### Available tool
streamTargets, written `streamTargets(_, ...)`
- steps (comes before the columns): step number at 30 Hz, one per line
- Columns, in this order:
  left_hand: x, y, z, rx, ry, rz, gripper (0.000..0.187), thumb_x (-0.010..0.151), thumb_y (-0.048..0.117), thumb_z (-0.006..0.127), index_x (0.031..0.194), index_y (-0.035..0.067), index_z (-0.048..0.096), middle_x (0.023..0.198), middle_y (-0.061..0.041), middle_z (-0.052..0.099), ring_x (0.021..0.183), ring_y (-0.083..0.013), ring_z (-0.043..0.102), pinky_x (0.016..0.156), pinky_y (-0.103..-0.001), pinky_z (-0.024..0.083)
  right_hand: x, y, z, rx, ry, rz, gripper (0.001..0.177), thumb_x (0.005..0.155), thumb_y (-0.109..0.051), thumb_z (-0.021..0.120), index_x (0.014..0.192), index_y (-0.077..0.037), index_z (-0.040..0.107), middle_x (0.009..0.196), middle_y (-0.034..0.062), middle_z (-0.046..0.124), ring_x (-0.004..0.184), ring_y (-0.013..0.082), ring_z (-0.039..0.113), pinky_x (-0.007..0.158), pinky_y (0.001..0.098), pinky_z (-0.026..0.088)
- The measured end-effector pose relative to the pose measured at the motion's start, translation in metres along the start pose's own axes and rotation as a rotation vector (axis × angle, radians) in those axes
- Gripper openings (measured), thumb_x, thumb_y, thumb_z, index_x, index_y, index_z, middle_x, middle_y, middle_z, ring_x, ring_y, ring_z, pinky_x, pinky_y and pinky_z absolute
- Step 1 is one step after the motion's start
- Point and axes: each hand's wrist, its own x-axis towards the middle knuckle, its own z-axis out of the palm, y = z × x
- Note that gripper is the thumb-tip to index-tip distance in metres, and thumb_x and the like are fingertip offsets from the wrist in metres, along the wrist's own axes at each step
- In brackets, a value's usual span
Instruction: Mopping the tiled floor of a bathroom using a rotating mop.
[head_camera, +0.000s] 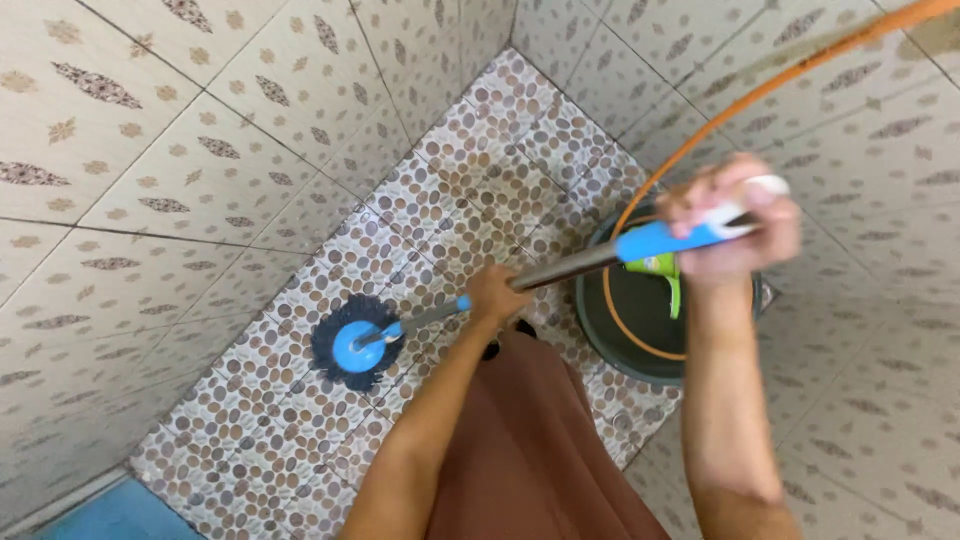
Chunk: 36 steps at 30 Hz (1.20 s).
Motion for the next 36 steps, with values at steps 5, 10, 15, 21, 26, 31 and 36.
streamTargets(5,-0.003,0.093,0.025,-0.118,0.268,0.646,0.017,0.067,0.027,0.084,0.063,0.017,0.071,0.055,-0.005,0.063,0.047,-0.0184,0.056,0.051,-0.035,0.05,-0.037,-0.108,0.007,-0.285,-0.05,-0.278,0.035,0.104,-0.043,0.048,0.093,-0.009,0.049,0.069,0.0074,0.056,0.051,0.0195,0.048,0.055,0.0335,0.04)
streamTargets(10,0.016,0.174,0.037,-0.136,0.018,0.753,0.018,0.069,0.03,0.08,0.063,0.017,0.068,0.059,-0.005,0.067,0.052,-0.0237,0.066,0.056,-0.038,0.052,-0.112,-0.139,-0.047,-0.272,0.031,-0.526,0.044,0.097,-0.049,0.056,0.083,-0.008,0.047,0.07,0.0046,0.047,0.057,0.02,0.049,0.058,0.0283,0.035)
streamTargets(15,0.031,0.206,0.035,-0.242,-0.034,0.895,0.018,0.06,0.028,0.082,0.069,0.017,0.071,0.067,-0.007,0.069,0.066,-0.0268,0.071,0.069,-0.039,0.056,-0.107,-0.136,0.061,-0.54,0.106,-0.54,0.024,0.081,-0.029,0.06,0.086,-0.012,0.043,0.07,0.0023,0.047,0.045,0.0115,0.046,0.051,0.031,0.043)
streamTargets(21,0.036,0.185,0.081,-0.283,0.159,0.994,0.035,0.046,0.03,0.086,0.074,0.014,0.072,0.074,-0.008,0.072,0.074,-0.0327,0.07,0.073,-0.044,0.053,-0.14,-0.145,-0.001,-0.447,0.035,-0.462,0.02,0.083,-0.026,0.059,0.092,-0.012,0.048,0.066,0.0043,0.051,0.052,0.0131,0.043,0.055,0.0349,0.041)
streamTargets(26,-0.019,0.199,0.052,-0.052,0.008,0.71,0.017,0.066,0.025,0.081,0.07,0.011,0.074,0.072,-0.012,0.071,0.078,-0.0347,0.071,0.074,-0.044,0.057,-0.143,-0.153,-0.043,-0.345,0.024,-0.355,0.033,0.101,-0.039,0.054,0.088,-0.011,0.045,0.07,0.0044,0.053,0.055,0.0152,0.049,0.058,0.0304,0.036)
streamTargets(31,-0.048,0.159,0.048,-0.075,-0.04,0.579,0.022,0.067,0.032,0.081,0.082,0.016,0.079,0.068,-0.011,0.072,0.064,-0.0314,0.071,0.069,-0.042,0.058,-0.101,-0.157,-0.064,-0.361,-0.018,-0.252,0.048,0.107,-0.051,0.05,0.083,-0.009,0.044,0.069,0.0062,0.055,0.054,0.0154,0.051,0.055,0.0297,0.037)
streamTargets(36,-0.048,0.079,0.087,0.074,-0.289,0.225,0.025,0.071,0.037,0.076,0.081,0.015,0.081,0.069,-0.014,0.074,0.067,-0.0285,0.074,0.074,-0.041,0.06,-0.112,-0.104,-0.067,-0.269,0.126,-0.223,0.046,0.105,-0.047,0.048,0.082,-0.008,0.049,0.063,0.0023,0.051,0.051,0.0134,0.049,0.05,0.029,0.039)
